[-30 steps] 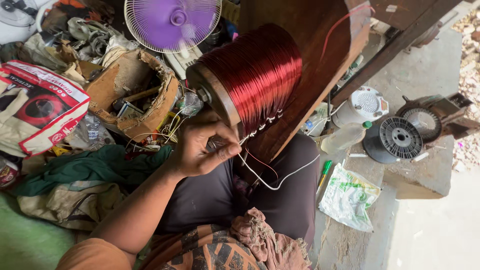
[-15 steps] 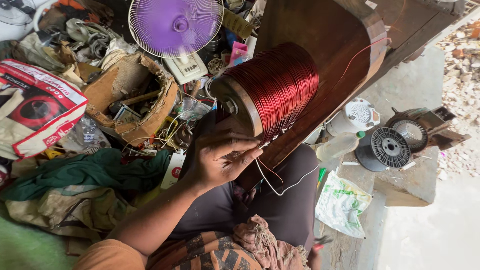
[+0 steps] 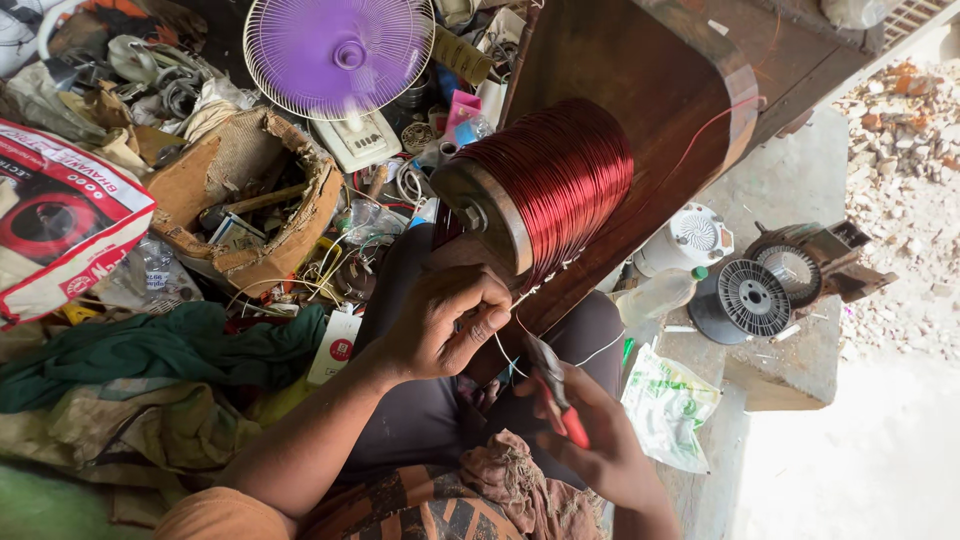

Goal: The person winds red copper wire onto a wooden bobbin using a hand-cranked winder. They then tie off the wire end with a thin string and trim the excess with pliers.

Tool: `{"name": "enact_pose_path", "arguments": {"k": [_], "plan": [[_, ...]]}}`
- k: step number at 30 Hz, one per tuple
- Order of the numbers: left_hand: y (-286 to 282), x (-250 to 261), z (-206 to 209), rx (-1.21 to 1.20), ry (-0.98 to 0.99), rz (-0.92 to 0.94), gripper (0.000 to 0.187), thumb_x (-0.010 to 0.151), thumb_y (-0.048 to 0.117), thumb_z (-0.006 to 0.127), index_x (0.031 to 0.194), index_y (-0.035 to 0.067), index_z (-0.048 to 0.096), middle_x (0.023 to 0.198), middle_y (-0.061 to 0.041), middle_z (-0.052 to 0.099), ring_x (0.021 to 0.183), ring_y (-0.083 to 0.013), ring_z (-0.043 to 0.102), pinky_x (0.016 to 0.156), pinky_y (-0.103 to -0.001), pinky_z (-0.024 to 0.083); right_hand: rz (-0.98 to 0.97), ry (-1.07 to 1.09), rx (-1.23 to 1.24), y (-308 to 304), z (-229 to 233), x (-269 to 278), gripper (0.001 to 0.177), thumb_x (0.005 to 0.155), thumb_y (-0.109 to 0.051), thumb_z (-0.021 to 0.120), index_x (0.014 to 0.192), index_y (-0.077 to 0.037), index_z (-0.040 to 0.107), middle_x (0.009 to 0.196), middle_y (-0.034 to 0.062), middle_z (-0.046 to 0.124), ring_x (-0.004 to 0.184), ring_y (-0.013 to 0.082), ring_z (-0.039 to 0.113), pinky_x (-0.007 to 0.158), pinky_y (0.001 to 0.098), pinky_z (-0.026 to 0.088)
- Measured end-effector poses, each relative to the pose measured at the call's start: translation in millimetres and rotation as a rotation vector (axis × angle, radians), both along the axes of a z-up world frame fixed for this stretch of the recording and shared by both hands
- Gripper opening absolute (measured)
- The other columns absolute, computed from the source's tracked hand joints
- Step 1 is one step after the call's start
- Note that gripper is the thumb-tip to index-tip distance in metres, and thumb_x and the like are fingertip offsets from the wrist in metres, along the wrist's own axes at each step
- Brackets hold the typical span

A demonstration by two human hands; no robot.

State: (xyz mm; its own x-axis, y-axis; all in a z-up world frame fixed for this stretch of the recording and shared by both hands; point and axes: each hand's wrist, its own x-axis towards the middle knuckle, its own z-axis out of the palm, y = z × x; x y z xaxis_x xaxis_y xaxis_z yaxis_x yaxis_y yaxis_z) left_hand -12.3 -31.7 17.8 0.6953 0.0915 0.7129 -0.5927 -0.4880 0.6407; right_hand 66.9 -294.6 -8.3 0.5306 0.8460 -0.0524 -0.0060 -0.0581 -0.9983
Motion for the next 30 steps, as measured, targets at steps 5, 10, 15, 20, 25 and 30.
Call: {"name": "enact_pose_path", "arguments": {"k": [5, 10, 15, 20, 25, 30], "plan": [[6.8, -1.2, 5.9, -0.018, 0.0, -0.036, 0.015, 0.106, 0.011, 0.06, 0.093, 0.005, 0.056, 0.083, -0.004, 0.062, 0.075, -0.0168, 0.063, 0.071, -0.03, 0.051, 0.036, -0.036, -0.046, 36.4, 29.6, -3.0, 0.049, 0.074, 0.006, 0.069, 0.123, 0.001, 0.067, 0.11, 0.0047, 0.064, 0.097, 0.0141, 0.058, 0.089, 0.0282, 0.048], [8.3, -2.9, 5.4, -0.004, -0.027, -0.018, 0.012, 0.104, 0.01, 0.063, 0.095, 0.005, 0.057, 0.088, -0.007, 0.066, 0.082, -0.0221, 0.068, 0.075, -0.032, 0.054, -0.018, 0.081, -0.051, 37.7, 30.6, -7.9, 0.052, 0.075, 0.006, 0.069, 0.126, 0.002, 0.066, 0.1, 0.006, 0.059, 0.09, 0.0141, 0.055, 0.076, 0.0269, 0.049], [6.7, -1.6, 3.4, 0.005, -0.03, -0.016, 0.01, 0.102, 0.01, 0.065, 0.097, 0.004, 0.059, 0.091, -0.008, 0.069, 0.085, -0.0243, 0.07, 0.077, -0.034, 0.056, -0.03, 0.049, 0.034, 37.1, 21.1, -7.5, 0.059, 0.071, 0.006, 0.067, 0.13, 0.001, 0.062, 0.108, 0.0056, 0.064, 0.09, 0.011, 0.055, 0.075, 0.0239, 0.05], [7.4, 0.6, 3.1, 0.005, -0.021, -0.036, 0.01, 0.102, 0.01, 0.065, 0.095, 0.005, 0.06, 0.091, -0.008, 0.07, 0.084, -0.0232, 0.071, 0.077, -0.033, 0.056, -0.029, 0.178, 0.056, 35.7, 13.3, -2.1, 0.064, 0.074, 0.003, 0.074, 0.136, 0.003, 0.059, 0.106, 0.0078, 0.064, 0.084, 0.0109, 0.056, 0.069, 0.0241, 0.048], [9.6, 0.7, 5.0, -0.002, -0.031, -0.084, 0.011, 0.103, 0.01, 0.064, 0.095, 0.004, 0.06, 0.091, -0.007, 0.07, 0.084, -0.0226, 0.071, 0.078, -0.033, 0.056, 0.035, 0.147, 0.087, 36.7, 7.4, 3.5, 0.077, 0.071, 0.001, 0.077, 0.145, 0.002, 0.057, 0.1, 0.007, 0.064, 0.081, 0.0114, 0.057, 0.072, 0.0235, 0.048], [11.5, 1.7, 1.0, 0.006, -0.043, -0.083, 0.012, 0.103, 0.011, 0.064, 0.095, 0.003, 0.061, 0.092, -0.008, 0.069, 0.085, -0.0232, 0.071, 0.079, -0.033, 0.056, 0.044, 0.207, 0.121, 36.3, 1.4, 7.3, 0.075, 0.068, 0.003, 0.076, 0.141, 0.003, 0.06, 0.095, 0.0065, 0.063, 0.078, 0.0118, 0.055, 0.07, 0.0244, 0.048]]}}
